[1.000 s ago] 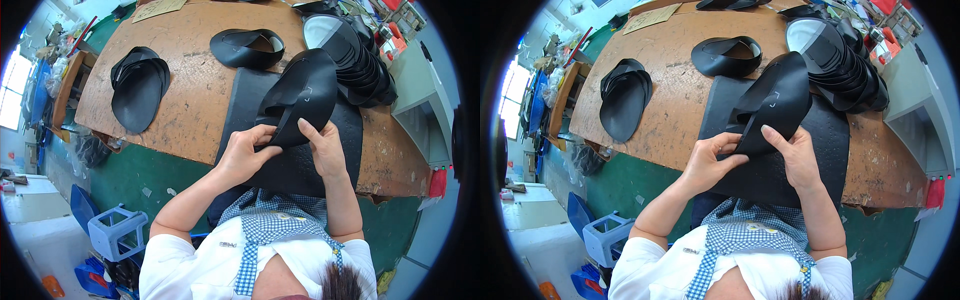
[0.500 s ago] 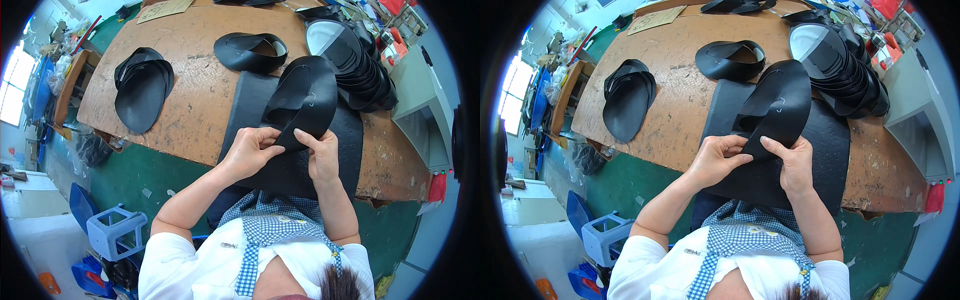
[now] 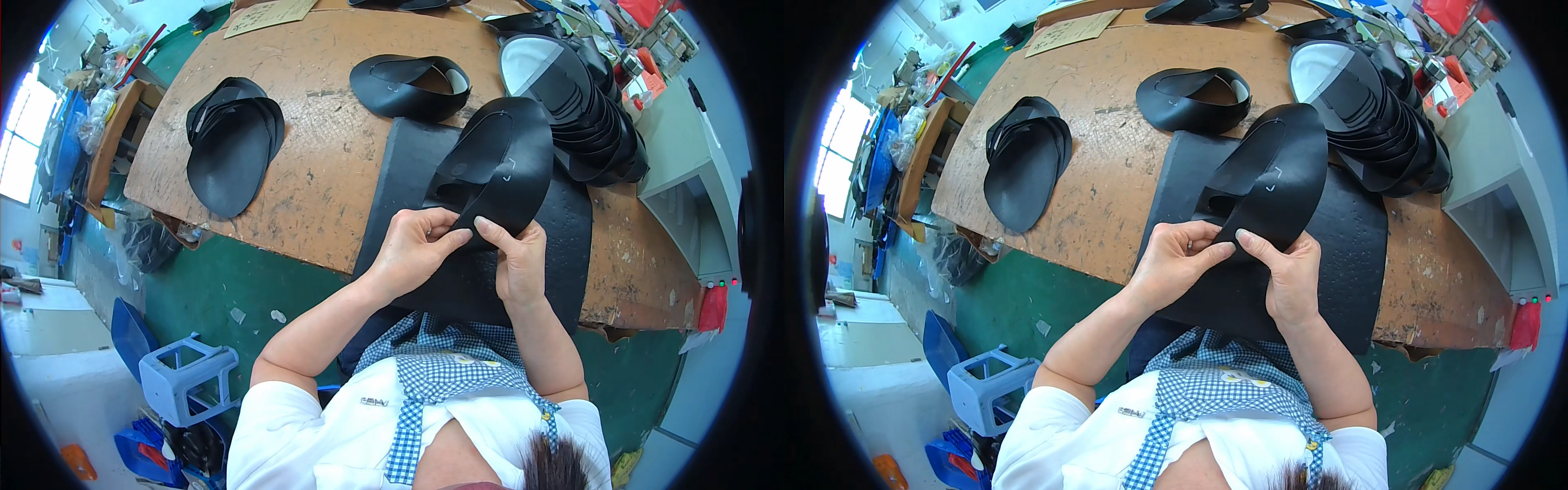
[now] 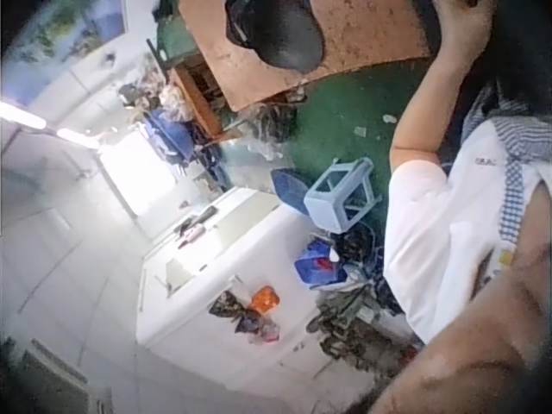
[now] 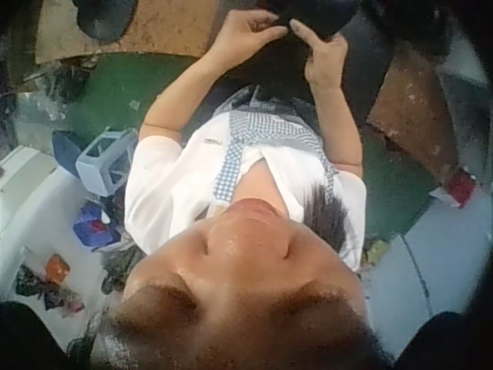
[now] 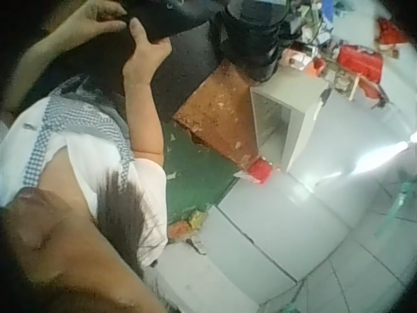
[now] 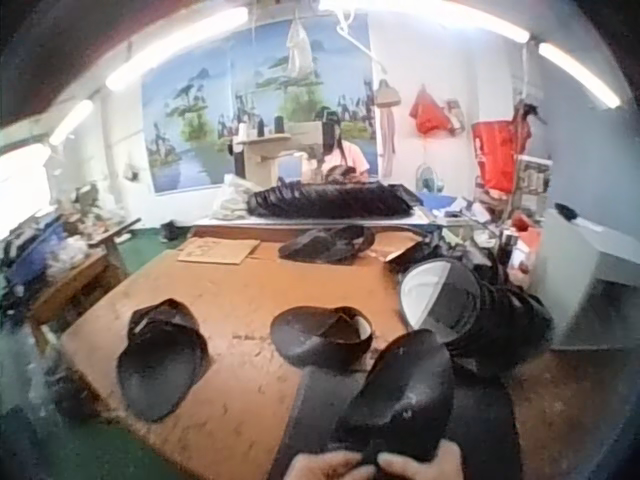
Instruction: The person assembles black plastic slippers by hand at a workbench. They pick up a slipper sole, insert a thin black insole, and then attach a black strap by pressing it into slots on the sole. The process is repeated for multiple units, with the person handling the components and pressing them together to form the finished footwear.
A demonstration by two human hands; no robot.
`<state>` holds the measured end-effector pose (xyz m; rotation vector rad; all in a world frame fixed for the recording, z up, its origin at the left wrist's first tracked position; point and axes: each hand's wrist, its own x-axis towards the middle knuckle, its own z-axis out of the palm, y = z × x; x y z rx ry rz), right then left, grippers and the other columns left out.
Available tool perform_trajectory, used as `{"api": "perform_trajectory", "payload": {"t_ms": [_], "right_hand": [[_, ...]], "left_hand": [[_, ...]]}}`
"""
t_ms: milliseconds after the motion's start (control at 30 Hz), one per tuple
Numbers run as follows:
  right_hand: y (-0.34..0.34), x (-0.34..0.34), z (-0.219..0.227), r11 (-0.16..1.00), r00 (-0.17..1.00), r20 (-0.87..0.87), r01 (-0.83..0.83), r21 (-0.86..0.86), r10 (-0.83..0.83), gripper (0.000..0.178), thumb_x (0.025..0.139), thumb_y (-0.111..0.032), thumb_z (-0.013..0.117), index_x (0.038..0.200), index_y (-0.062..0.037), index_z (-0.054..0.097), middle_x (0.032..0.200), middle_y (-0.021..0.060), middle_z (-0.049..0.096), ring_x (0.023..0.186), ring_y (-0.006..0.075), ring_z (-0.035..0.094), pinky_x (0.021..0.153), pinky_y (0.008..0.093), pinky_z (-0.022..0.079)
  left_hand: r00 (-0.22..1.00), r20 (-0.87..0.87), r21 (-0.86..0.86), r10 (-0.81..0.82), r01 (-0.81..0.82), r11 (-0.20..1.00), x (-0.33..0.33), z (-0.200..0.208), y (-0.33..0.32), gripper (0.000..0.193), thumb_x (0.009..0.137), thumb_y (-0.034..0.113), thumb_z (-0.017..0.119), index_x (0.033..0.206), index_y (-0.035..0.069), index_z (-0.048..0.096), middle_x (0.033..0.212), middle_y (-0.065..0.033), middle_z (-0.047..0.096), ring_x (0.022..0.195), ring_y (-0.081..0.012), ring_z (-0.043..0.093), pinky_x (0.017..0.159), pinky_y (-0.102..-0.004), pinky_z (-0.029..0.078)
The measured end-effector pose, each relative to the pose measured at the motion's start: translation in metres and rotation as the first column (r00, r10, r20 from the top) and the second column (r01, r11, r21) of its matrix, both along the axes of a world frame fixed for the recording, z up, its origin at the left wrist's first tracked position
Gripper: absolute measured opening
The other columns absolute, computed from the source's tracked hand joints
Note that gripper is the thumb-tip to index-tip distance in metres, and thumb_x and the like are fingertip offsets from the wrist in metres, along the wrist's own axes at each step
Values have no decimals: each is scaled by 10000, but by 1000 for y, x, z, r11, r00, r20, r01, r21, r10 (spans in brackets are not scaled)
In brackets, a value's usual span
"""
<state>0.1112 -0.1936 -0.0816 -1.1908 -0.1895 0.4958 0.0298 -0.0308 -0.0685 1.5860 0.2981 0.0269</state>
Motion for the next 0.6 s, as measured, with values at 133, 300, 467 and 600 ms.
{"api": "perform_trajectory", "payload": {"t_ms": [133, 300, 467, 600], "right_hand": [[-1, -2, 3, 1000, 1000, -18, 6, -4, -6, 161, 866, 2, 784, 1016, -26, 732, 965, 64, 763, 877, 140, 717, 853, 289, 560], [-1, -5, -1, 1000, 1000, -9, 2, 18, -2, 166, 874, 7, 775, 1030, -25, 727, 972, 63, 761, 879, 137, 716, 858, 289, 563], [-2, -1, 3, 999, 999, -8, -43, -18, 43, 187, 896, -5, 761, 1073, -28, 706, 990, 53, 751, 872, 132, 714, 862, 294, 564], [-2, 14, 21, 999, 998, -43, -53, -2, 53, 172, 908, -27, 762, 1068, -33, 701, 982, 46, 745, 849, 127, 710, 827, 285, 571]], "left_hand": [[999, -3, 85, -42, 42, 996, 1, -6, 0, 223, 954, 92, 726, 1124, -53, 736, 915, -90, 769, 829, -87, 692, 737, -239, 565], [993, 119, -16, 21, -19, 1000, -1, -12, -8, 218, 971, 90, 708, 1135, -53, 724, 898, -65, 754, 807, -77, 680, 740, -234, 558], [994, 105, -75, 38, -30, 997, 1, -5, -11, 223, 978, 84, 697, 1141, -67, 709, 899, -62, 750, 808, -71, 678, 734, -222, 555], [998, -14, 15, -56, 56, 998, 2, -10, -9, 230, 975, 82, 695, 1146, -71, 704, 899, -69, 756, 811, -78, 686, 737, -231, 563]]}}
